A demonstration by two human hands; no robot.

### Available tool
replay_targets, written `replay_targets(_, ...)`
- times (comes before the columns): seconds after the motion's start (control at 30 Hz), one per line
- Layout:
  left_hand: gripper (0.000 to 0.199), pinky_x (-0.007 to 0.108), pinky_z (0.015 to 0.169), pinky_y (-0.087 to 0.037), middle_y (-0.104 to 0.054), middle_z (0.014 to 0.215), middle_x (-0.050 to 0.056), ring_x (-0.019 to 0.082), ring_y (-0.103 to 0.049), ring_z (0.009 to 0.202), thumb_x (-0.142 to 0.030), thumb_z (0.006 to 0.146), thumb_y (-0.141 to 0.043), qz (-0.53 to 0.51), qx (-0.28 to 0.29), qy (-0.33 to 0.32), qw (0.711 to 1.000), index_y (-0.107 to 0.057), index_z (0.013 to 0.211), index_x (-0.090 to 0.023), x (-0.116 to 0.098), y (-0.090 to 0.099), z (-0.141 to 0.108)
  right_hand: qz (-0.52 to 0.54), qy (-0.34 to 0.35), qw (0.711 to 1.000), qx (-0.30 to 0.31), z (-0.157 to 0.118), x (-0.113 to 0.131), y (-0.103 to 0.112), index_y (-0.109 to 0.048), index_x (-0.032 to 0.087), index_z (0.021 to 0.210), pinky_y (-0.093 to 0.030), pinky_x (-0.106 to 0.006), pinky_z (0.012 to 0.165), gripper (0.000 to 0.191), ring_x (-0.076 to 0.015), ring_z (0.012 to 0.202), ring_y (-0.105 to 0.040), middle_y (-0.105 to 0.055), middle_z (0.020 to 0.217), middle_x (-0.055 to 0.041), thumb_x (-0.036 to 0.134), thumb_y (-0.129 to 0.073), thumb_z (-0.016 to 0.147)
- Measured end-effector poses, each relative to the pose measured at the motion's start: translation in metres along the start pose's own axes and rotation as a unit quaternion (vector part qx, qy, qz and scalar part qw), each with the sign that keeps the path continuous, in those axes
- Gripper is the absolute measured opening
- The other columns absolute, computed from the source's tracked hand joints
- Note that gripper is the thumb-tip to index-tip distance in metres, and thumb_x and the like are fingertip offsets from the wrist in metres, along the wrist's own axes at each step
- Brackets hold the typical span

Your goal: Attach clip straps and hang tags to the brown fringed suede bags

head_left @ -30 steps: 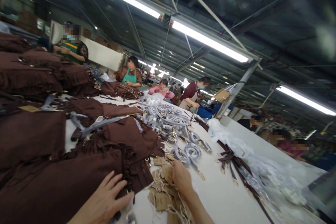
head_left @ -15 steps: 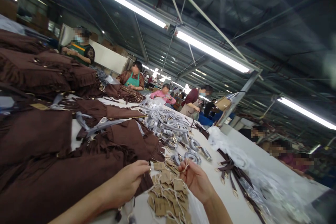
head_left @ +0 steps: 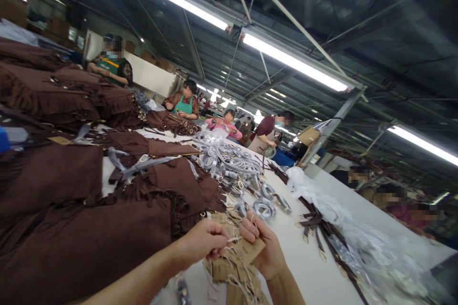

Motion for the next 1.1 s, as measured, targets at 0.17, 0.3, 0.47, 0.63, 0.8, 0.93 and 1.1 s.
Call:
replay_targets(0.17, 0.009, 0.021, 0.051, -0.028, -0.047, 0.052, -0.005, 0.011, -0.039, 0.052, -0.024, 0.065, -0.052, 0.114, -0.047, -0.052, 0.991, -0.056, 0.062, -0.017, -0.013, 0.019, -0.017, -0.164, -0.009, 0.986, -0.018, -0.018, 0.005, 0.012, -0.053, 0.02, 0.073, -0.025, -0.014, 0.041, 0.039, -0.0053, 0.043, -0.036, -0.038, 0.048, 0.0108, 0.047, -0.081, 0.071)
replay_targets(0.3, 0.019, 0.024, 0.058, -0.033, -0.06, 0.063, 0.0, 0.014, -0.051, 0.061, -0.014, 0.078, -0.05, 0.408, -0.025, -0.14, 0.902, -0.06, 0.063, -0.017, -0.049, 0.018, -0.034, -0.403, -0.022, 0.912, -0.072, -0.029, 0.004, 0.005, -0.063, 0.018, 0.083, -0.02, -0.017, 0.039, 0.036, -0.0049, 0.044, -0.039, -0.063, 0.065, 0.0013, 0.05, -0.076, 0.075)
replay_targets(0.47, 0.017, 0.028, 0.062, -0.039, -0.073, 0.087, 0.007, 0.024, -0.065, 0.077, -0.014, 0.085, -0.051, 0.571, 0.019, -0.175, 0.802, -0.067, 0.084, -0.019, -0.08, 0.005, -0.035, -0.323, -0.013, 0.945, -0.042, -0.027, -0.024, -0.04, -0.068, 0.019, 0.096, -0.039, -0.019, 0.046, 0.039, -0.0069, 0.051, -0.048, -0.064, 0.077, 0.0001, 0.047, -0.079, 0.071)
replay_targets(0.63, 0.014, 0.024, 0.058, -0.037, -0.068, 0.076, 0.001, 0.018, -0.062, 0.071, -0.012, 0.085, -0.054, 0.495, 0.003, -0.198, 0.846, -0.063, 0.094, -0.017, -0.093, 0.021, -0.041, -0.334, -0.057, 0.94, -0.036, -0.026, -0.033, -0.051, -0.063, 0.021, 0.087, -0.021, -0.016, 0.035, 0.039, -0.0025, 0.04, -0.026, -0.051, 0.061, 0.0075, 0.051, -0.079, 0.07)
replay_targets(0.8, 0.018, 0.018, 0.065, -0.042, -0.066, 0.076, -0.002, 0.011, -0.059, 0.071, -0.006, 0.085, -0.05, 0.449, 0.096, -0.139, 0.878, -0.065, 0.088, -0.016, -0.051, 0.055, -0.047, -0.57, -0.014, 0.821, 0.028, -0.019, -0.035, -0.034, -0.063, 0.018, 0.067, -0.03, -0.022, 0.049, 0.031, -0.0091, 0.052, -0.039, -0.048, 0.057, 0.0046, 0.046, -0.064, 0.082)
replay_targets(0.93, 0.019, 0.026, 0.081, -0.045, -0.07, 0.089, 0.005, 0.019, -0.061, 0.087, -0.007, 0.084, -0.054, 0.569, 0.091, -0.083, 0.813, -0.069, 0.084, -0.018, 0.0, 0.079, -0.047, -0.658, -0.012, 0.752, 0.02, -0.006, -0.065, -0.016, -0.069, 0.019, 0.073, -0.032, -0.025, 0.055, 0.025, -0.0134, 0.059, -0.046, -0.053, 0.06, 0.0024, 0.037, -0.055, 0.085)
replay_targets(1.1, 0.017, 0.035, 0.083, -0.046, -0.067, 0.092, 0.008, 0.024, -0.059, 0.092, -0.017, 0.087, -0.053, 0.602, 0.056, -0.047, 0.796, -0.07, 0.083, -0.018, 0.013, 0.076, -0.049, -0.652, 0.004, 0.758, 0.009, 0.011, -0.089, -0.004, -0.061, 0.019, 0.066, -0.033, -0.025, 0.059, 0.025, -0.0137, 0.061, -0.047, -0.051, 0.059, 0.0033, 0.035, -0.052, 0.084)
Point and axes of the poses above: each hand's wrist, its own z-axis towards the middle knuckle, its own y-axis out of the back of the hand, x = y × z, the point moved 2 cm from there along z, towards the middle knuckle
